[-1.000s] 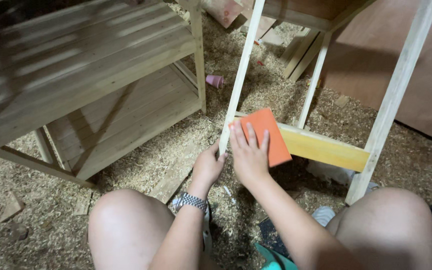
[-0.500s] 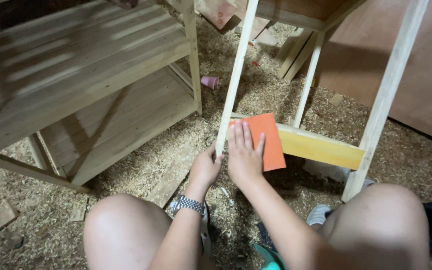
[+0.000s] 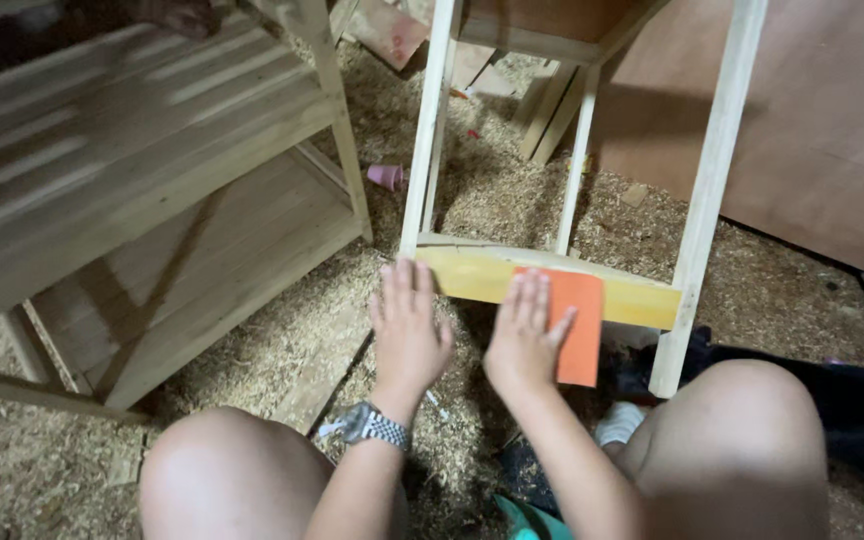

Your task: The person kneels on the floor sanding a small wooden table with an orange sheet of sandpaper. They rub the lower shelf, edges, legs, and side rails of the table, repositioning around it and steadying it with the other hand, then lift and sand the tabletop and upper edges.

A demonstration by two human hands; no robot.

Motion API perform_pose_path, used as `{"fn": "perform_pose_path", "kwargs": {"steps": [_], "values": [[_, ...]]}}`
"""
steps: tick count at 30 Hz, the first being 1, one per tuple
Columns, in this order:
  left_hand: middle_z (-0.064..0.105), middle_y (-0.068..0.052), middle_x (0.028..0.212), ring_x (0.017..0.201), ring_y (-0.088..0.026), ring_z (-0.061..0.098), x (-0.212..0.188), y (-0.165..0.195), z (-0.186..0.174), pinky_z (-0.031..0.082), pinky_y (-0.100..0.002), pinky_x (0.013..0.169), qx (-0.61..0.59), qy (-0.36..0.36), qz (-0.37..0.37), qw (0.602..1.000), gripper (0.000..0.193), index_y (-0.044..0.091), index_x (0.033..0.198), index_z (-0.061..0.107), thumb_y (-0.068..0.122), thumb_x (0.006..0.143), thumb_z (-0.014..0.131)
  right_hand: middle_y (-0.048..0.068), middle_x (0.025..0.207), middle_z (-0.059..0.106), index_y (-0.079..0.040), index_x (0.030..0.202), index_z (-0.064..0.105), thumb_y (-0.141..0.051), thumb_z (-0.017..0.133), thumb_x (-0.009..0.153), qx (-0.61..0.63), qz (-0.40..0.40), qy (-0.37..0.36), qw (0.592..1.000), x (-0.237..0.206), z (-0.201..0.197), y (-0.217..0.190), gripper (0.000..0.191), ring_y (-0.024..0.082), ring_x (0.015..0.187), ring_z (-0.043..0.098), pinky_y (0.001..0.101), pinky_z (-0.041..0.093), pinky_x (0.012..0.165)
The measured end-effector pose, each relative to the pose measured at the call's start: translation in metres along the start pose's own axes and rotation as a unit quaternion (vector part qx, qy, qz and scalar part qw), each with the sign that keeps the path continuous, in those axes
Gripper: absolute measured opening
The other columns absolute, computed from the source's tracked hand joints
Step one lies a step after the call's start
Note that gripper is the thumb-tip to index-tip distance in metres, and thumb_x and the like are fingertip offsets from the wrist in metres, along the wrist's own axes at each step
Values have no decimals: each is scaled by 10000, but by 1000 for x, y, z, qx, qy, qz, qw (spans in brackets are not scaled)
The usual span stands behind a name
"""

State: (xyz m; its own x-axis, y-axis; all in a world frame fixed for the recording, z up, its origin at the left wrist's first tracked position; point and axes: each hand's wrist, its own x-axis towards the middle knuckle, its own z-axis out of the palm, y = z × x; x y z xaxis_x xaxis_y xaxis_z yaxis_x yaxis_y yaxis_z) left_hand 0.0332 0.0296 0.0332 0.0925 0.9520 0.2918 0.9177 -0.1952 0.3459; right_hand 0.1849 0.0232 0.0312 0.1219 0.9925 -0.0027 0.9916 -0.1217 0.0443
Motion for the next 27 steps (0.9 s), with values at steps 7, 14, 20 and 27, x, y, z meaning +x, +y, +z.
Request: {"fn": "perform_pose_path", "kwargs": {"steps": [7, 14, 20, 27], "values": [[177, -143, 1674, 1542, -351, 128, -6, 12, 14, 73, -624, 1189, -5, -22, 67, 997, 701, 86, 1570, 315, 411, 974, 491, 211, 1693, -69, 0, 1618, 21, -44, 485, 882, -11, -26, -67, 997, -6, -15, -1, 872, 327, 1570, -70, 705, -32, 1164], [195, -103, 1670, 1532, -344, 139, -9, 18, 14, 56, -670, 1174, -10, -57, 77, 995, 612, 275, 1536, 400, 516, 978, 474, 213, 1686, -91, -3, 1599, -10, -49, 576, 817, 43, 87, -83, 992, -11, -20, 32, 978, 317, 1565, -105, 687, -39, 1176], [207, -99, 1662, 1524, -324, 163, -8, 24, 17, 66, -671, 1162, 3, -34, 98, 995, 661, 202, 1551, 374, 520, 979, 465, 169, 1680, -9, 11, 1571, 66, -97, 588, 814, 42, -24, 14, 999, -16, -1, 20, 927, 288, 1547, -21, 739, -18, 1141], [212, -114, 1676, 1533, -341, 179, -8, 26, 26, 67, -652, 1182, 11, -6, 94, 995, 716, 150, 1571, 360, 552, 985, 443, 206, 1695, 14, 33, 1591, 110, -121, 542, 841, 7, 78, -12, 997, -25, 20, 41, 879, 339, 1567, -9, 708, 14, 1160]]}}
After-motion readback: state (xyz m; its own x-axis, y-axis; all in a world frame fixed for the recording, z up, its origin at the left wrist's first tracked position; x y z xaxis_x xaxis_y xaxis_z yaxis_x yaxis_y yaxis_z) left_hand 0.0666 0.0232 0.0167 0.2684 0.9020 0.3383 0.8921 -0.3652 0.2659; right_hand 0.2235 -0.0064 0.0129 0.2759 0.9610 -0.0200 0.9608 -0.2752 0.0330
